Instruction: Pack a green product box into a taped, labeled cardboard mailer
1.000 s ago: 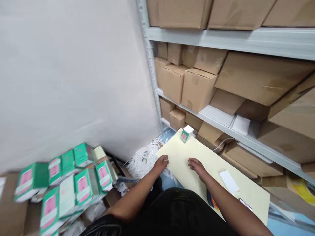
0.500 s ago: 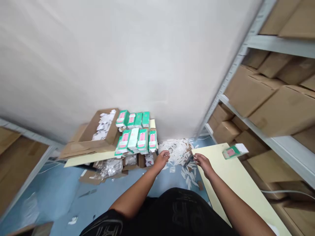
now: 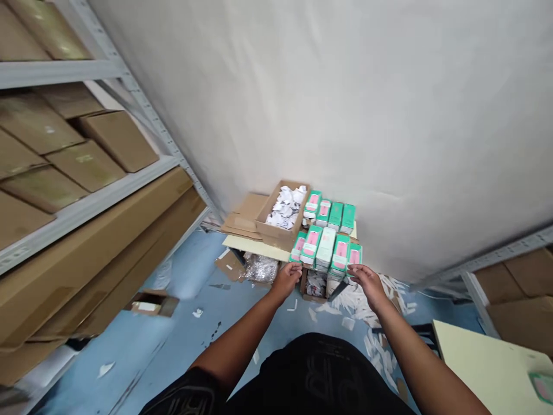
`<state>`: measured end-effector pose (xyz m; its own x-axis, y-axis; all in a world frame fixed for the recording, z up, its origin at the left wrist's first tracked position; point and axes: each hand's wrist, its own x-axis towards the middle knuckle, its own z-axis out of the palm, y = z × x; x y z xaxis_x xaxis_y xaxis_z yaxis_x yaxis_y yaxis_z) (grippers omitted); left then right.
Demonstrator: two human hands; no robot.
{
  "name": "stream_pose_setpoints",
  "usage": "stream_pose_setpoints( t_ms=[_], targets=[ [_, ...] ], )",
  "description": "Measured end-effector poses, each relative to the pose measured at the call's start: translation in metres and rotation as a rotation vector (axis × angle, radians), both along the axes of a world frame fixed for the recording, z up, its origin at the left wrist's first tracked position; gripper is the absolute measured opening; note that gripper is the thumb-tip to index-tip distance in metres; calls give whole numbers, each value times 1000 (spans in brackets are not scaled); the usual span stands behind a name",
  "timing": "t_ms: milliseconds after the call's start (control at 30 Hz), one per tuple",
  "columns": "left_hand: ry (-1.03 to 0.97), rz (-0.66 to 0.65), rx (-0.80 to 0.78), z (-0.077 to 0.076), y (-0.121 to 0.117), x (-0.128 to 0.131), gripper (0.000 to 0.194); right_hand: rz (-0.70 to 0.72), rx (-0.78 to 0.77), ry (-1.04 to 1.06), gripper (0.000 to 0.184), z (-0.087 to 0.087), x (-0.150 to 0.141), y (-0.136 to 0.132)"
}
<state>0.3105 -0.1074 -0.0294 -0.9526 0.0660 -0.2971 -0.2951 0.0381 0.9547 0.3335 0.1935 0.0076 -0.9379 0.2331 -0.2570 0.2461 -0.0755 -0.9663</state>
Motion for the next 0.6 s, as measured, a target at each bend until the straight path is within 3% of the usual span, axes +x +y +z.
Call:
stream_pose_setpoints(
  t_ms=[167, 400, 600],
  targets=[
    [0, 165, 32, -7, -66, -10, 39, 192, 51, 12, 46, 11, -44, -60],
    [-32, 368, 11, -22, -113, -34, 33, 362, -67, 52, 46, 30, -121, -120],
    [7, 505, -227, -14, -159, -70, 25, 524, -115, 58, 44, 41, -202, -173]
  ],
)
